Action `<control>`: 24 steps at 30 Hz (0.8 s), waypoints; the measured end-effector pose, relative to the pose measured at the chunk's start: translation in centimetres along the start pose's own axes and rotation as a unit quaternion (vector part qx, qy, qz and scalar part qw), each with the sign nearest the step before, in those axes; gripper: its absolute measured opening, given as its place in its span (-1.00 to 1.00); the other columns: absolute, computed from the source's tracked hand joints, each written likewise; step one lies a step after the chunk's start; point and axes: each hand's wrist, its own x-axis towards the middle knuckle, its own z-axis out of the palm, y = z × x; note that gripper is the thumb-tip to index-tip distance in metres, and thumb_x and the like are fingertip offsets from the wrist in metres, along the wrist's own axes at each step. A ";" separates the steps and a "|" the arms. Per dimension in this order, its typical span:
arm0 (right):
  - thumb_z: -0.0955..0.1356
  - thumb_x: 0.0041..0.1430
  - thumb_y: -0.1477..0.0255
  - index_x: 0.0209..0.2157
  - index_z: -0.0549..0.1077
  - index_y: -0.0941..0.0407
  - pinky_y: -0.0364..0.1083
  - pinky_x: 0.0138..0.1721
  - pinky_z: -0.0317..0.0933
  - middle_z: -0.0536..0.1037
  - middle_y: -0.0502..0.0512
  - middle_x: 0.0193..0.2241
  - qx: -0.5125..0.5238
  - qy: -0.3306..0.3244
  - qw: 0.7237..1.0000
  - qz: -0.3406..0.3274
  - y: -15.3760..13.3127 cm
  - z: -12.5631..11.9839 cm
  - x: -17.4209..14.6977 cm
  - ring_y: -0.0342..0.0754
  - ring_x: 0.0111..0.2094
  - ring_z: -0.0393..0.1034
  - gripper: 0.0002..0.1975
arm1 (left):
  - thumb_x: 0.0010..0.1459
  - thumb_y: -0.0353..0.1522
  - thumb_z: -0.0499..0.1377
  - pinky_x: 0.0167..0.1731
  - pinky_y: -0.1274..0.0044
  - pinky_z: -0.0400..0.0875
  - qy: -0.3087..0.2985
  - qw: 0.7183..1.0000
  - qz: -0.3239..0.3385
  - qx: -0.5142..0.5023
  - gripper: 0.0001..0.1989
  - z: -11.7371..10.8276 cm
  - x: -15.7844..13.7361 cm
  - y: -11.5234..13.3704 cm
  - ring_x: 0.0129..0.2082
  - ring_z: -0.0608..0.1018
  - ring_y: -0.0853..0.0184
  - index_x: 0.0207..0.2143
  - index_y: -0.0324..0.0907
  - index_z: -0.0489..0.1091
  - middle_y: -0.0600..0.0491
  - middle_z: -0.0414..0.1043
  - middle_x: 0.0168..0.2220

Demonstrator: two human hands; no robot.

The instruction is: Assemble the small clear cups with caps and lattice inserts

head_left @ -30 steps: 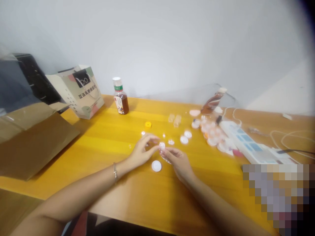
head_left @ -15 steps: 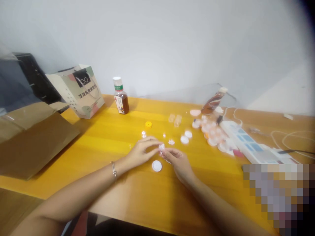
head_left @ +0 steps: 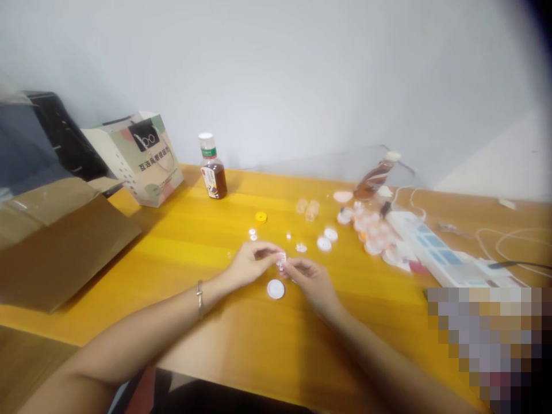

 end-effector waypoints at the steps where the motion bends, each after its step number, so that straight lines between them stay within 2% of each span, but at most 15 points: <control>1: 0.36 -0.04 0.28 -0.48 0.46 0.13 -0.12 -0.33 0.23 0.50 0.01 -0.52 -0.022 -0.006 1.000 -0.010 -0.1 -0.2 0.0 -0.12 -0.45 0.37 -0.81 | 0.02 -0.33 0.17 -0.27 0.54 0.38 -0.002 1.000 0.008 0.008 -0.82 -0.1 0.0 0.1 -0.35 0.51 0.35 -0.37 -0.29 0.43 -0.02 0.49 -0.37; 4: 0.36 -0.04 0.26 -0.43 0.43 0.12 -0.12 -0.37 0.22 0.48 0.04 -0.47 -0.132 -0.025 0.988 -0.080 -0.3 -0.9 0.1 -0.11 -0.44 0.35 -0.79 | 0.04 -0.32 0.15 -0.29 0.56 0.37 -0.037 0.998 0.021 0.036 -0.81 -0.8 -0.2 0.6 -0.36 0.50 0.38 -0.35 -0.28 0.42 -0.01 0.49 -0.37; 8: 0.44 -0.20 0.28 -0.39 0.39 0.10 -0.14 -0.43 0.15 0.41 0.01 -0.48 -0.329 -0.095 0.919 -0.196 -0.2 -1.6 -0.1 -0.13 -0.47 0.26 -0.70 | 0.04 -0.30 0.15 -0.32 0.59 0.37 -0.124 0.987 0.019 0.099 -0.79 -1.9 -0.4 1.2 -0.38 0.49 0.40 -0.34 -0.28 0.43 0.00 0.48 -0.38; 11: 0.46 -0.22 0.35 -0.48 0.35 0.12 -0.15 -0.43 0.14 0.38 0.00 -0.50 -0.382 -0.139 0.886 -0.225 0.3 -1.5 -0.3 -0.13 -0.47 0.25 -0.74 | 0.05 -0.29 0.14 -0.34 0.60 0.37 -0.186 0.973 0.015 0.132 -0.78 -2.2 -0.7 1.5 -0.39 0.50 0.40 -0.32 -0.28 0.43 -0.01 0.49 -0.38; 14: 0.43 -0.16 0.41 -0.55 0.32 0.12 -0.15 -0.42 0.14 0.39 0.01 -0.52 -0.389 -0.143 0.880 -0.232 0.8 -1.3 -0.3 -0.12 -0.46 0.28 -0.81 | 0.07 -0.28 0.12 -0.33 0.60 0.36 -0.217 0.963 0.029 0.158 -0.77 -2.1 -0.8 1.5 -0.37 0.50 0.40 -0.32 -0.27 0.43 0.00 0.49 -0.36; 19: 0.42 -0.14 0.43 -0.51 0.36 0.12 -0.15 -0.43 0.15 0.41 0.01 -0.53 -0.385 -0.138 0.879 -0.243 1.3 -1.2 -0.1 -0.12 -0.46 0.30 -0.85 | 0.09 -0.32 0.11 -0.33 0.62 0.36 -0.234 0.953 0.049 0.188 -0.81 -2.1 -1.0 1.4 -0.37 0.51 0.41 -0.31 -0.26 0.42 0.00 0.49 -0.35; 24: 0.42 -0.13 0.41 -0.51 0.37 0.13 -0.16 -0.43 0.15 0.42 0.01 -0.53 -0.385 -0.144 0.881 -0.235 1.2 -1.2 0.0 -0.12 -0.47 0.30 -0.86 | 0.10 -0.40 0.10 -0.32 0.61 0.31 -0.236 0.934 0.118 0.241 -0.89 -1.8 -1.5 2.0 -0.37 0.47 0.44 -0.36 -0.23 0.40 0.04 0.46 -0.35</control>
